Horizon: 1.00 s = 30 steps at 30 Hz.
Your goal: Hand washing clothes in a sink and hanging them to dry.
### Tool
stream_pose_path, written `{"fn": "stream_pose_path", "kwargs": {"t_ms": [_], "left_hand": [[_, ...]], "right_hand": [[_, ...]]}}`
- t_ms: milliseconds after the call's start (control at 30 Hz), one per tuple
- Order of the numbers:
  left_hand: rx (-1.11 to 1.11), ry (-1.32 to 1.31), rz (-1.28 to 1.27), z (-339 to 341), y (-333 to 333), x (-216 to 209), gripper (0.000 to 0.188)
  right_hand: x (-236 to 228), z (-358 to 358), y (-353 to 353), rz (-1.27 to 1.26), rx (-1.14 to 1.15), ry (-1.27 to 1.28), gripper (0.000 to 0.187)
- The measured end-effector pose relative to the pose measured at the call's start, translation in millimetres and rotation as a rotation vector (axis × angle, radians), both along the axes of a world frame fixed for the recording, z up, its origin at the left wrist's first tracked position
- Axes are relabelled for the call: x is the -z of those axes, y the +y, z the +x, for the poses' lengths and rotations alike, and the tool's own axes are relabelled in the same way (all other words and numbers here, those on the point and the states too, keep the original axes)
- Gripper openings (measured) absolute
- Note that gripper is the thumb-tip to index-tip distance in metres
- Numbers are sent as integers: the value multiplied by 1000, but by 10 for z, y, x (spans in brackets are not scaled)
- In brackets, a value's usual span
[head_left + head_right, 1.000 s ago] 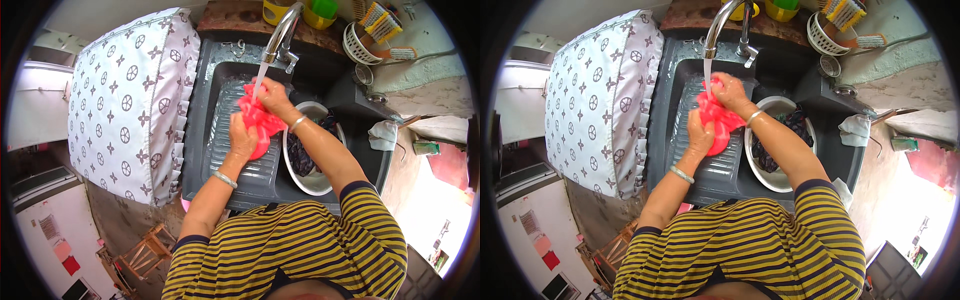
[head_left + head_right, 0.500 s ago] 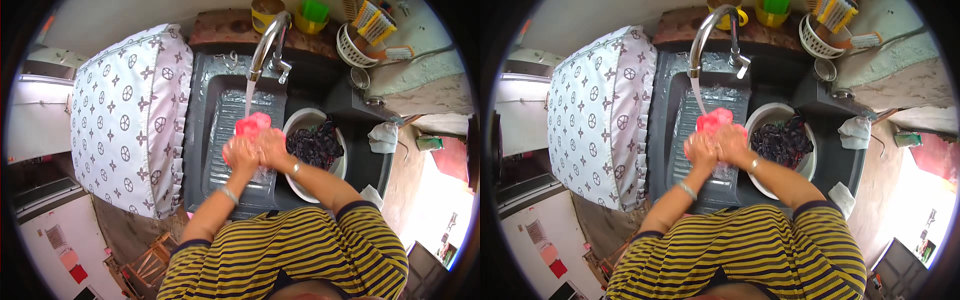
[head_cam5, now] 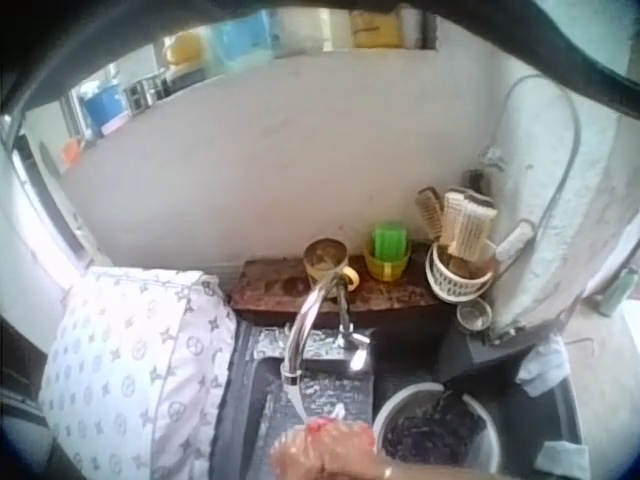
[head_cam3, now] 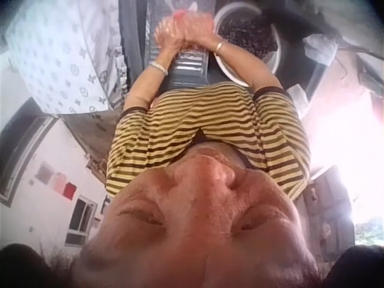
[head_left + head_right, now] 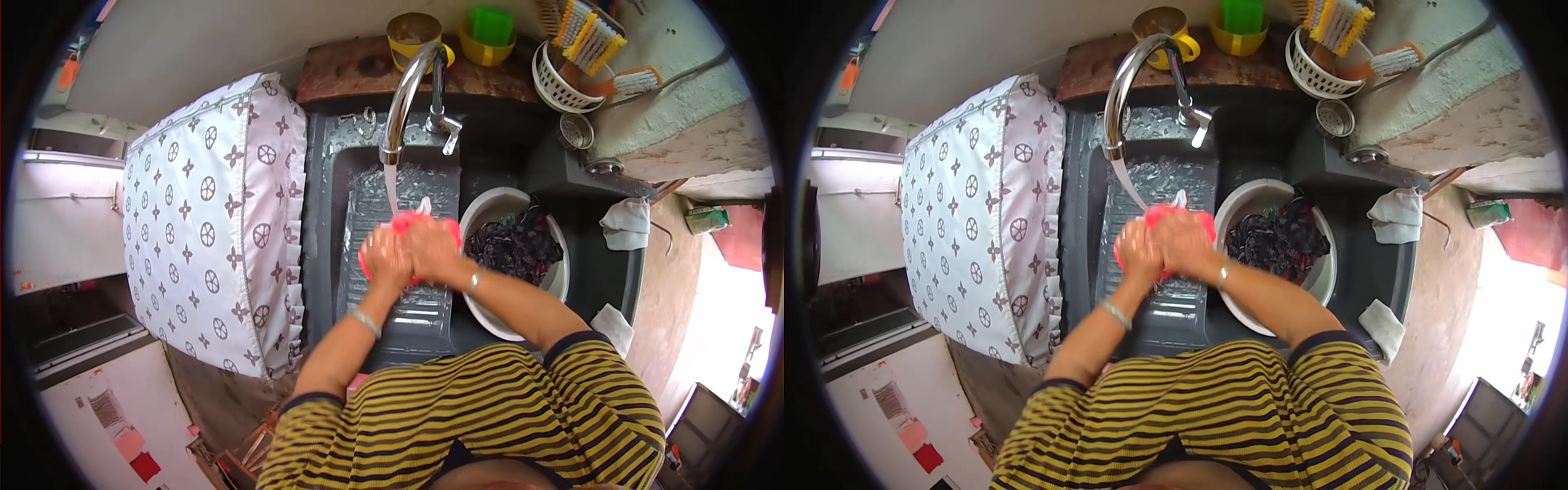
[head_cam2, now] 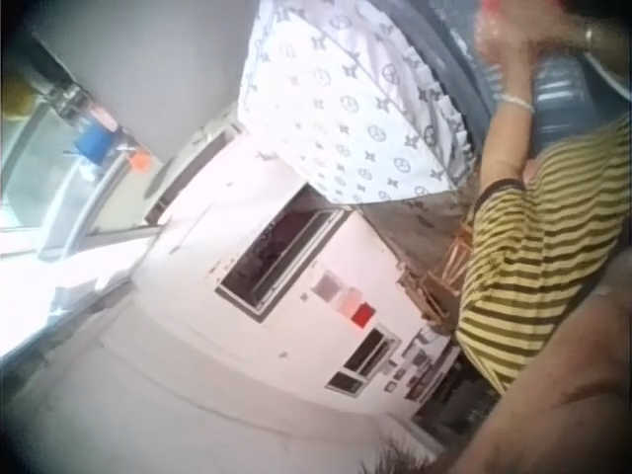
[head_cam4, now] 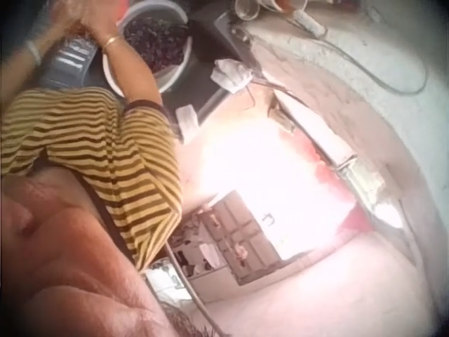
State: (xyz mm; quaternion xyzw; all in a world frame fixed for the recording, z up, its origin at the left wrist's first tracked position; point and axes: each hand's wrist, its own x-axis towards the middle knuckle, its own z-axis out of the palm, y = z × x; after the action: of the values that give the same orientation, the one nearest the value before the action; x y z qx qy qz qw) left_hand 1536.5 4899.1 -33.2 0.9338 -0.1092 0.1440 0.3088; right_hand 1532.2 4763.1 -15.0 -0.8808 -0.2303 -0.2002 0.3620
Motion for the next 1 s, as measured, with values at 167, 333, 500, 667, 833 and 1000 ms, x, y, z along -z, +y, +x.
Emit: {"fn": "stream_pose_path", "kwargs": {"t_ms": [167, 333, 500, 667, 833, 1000], "left_hand": [[-182, 481, -14, 925, -44, -91, 27], [106, 220, -356, 326, 49, -134, 22], [86, -52, -26, 50, 44, -59, 17], [-77, 200, -106, 818, -84, -191, 20], [172, -326, -133, 66, -57, -299, 11], [-30, 335, -147, 272, -75, -181, 17]], "right_hand": [[232, 896, 125, 12, 408, 357, 26], [158, 425, -168, 65, 68, 239, 28], [-270, 135, -25, -536, -261, 634, 31], [287, 917, -28, 698, 334, 674, 31], [-13, 72, -179, 27, 12, 262, 29], [-15, 282, -67, -308, -61, 428, 39]]}}
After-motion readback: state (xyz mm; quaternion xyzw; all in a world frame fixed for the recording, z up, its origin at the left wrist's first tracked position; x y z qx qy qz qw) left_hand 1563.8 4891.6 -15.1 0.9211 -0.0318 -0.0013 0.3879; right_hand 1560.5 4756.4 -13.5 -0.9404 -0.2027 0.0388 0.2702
